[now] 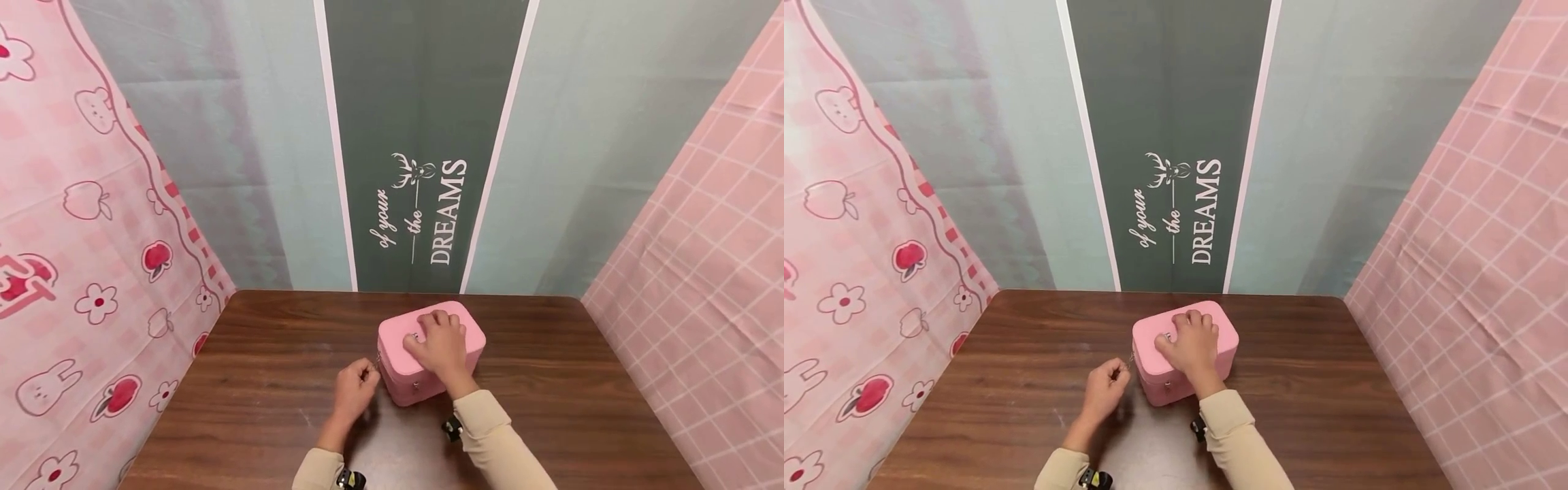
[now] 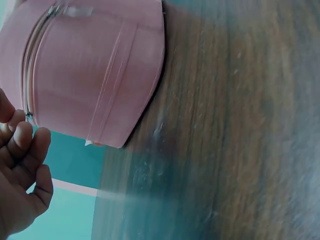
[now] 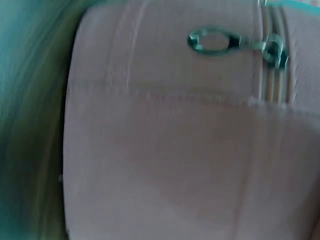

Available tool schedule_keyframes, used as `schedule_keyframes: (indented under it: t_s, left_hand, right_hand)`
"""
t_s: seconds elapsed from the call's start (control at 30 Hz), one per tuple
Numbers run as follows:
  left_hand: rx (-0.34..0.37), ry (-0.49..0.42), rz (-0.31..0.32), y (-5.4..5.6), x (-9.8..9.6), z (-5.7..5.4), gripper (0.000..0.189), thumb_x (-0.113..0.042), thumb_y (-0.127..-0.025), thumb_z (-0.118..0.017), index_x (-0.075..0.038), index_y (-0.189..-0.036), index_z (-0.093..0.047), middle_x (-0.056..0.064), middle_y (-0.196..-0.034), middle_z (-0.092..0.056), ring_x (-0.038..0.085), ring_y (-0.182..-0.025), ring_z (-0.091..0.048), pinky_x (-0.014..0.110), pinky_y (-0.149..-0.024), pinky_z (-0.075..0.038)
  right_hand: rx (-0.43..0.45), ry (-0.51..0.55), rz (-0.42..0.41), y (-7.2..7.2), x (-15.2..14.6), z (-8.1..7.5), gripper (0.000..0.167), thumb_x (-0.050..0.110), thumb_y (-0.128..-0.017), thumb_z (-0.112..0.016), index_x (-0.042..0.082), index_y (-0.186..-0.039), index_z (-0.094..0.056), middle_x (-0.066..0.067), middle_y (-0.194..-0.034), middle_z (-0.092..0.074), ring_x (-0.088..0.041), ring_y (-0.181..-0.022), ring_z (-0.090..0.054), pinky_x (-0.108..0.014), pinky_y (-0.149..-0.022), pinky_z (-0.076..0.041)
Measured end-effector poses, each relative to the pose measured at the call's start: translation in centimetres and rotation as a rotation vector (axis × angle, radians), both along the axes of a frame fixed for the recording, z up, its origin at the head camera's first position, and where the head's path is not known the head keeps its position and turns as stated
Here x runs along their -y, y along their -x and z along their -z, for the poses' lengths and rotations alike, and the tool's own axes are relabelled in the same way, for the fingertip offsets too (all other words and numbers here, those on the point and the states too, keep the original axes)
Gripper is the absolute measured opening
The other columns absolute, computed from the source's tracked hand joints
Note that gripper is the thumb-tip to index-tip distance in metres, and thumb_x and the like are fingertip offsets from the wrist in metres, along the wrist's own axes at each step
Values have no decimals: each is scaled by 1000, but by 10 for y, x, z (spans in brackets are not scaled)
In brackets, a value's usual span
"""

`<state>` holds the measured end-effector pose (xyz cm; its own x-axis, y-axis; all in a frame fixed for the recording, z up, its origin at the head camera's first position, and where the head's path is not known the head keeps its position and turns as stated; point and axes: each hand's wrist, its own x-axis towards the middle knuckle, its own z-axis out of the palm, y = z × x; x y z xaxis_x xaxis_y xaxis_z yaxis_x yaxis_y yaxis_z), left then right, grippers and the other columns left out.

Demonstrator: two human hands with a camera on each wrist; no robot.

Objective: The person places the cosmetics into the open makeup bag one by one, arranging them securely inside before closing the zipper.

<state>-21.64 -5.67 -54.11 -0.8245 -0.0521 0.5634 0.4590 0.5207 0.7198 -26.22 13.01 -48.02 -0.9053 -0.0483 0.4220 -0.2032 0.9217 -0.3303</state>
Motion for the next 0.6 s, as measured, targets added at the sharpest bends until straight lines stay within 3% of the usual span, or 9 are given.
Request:
schedule_keyframes:
  t_s: [0.13,0.27,0.47,0.6]
  left_hand:
    - [-9,14,26,-3,-3,0,27,1,-65,-61,-19,-56,-44,-21,-55,-33,-3,-48,-33,15,-43,-25]
    - [-21,15,31,-4,-3,0,28,1,-65,-61,-19,-56,-44,-21,-55,-32,-3,-48,-32,14,-43,-25]
    - [-11,9,32,-5,-2,0,26,1,-66,-61,-18,-57,-45,-21,-55,-33,-3,-48,-33,15,-43,-25]
    - [16,-16,32,-5,-1,-1,25,2,-66,-60,-18,-57,-46,-20,-55,-35,-3,-48,-34,15,-43,-26]
  right_hand:
    - [32,37,138,-7,10,-2,50,48,-76,-54,8,-104,-65,-17,-111,-52,-37,-96,-41,-52,-79,-31]
    - [38,36,186,-10,12,-2,50,49,-77,-52,8,-105,-64,-17,-111,-50,-37,-96,-41,-52,-78,-31]
    - [28,27,170,-12,10,-2,49,47,-77,-53,8,-105,-64,-16,-110,-51,-37,-96,-41,-52,-77,-31]
    - [70,6,98,-11,5,-7,50,47,-78,-56,7,-108,-62,-18,-111,-50,-37,-100,-40,-53,-79,-31]
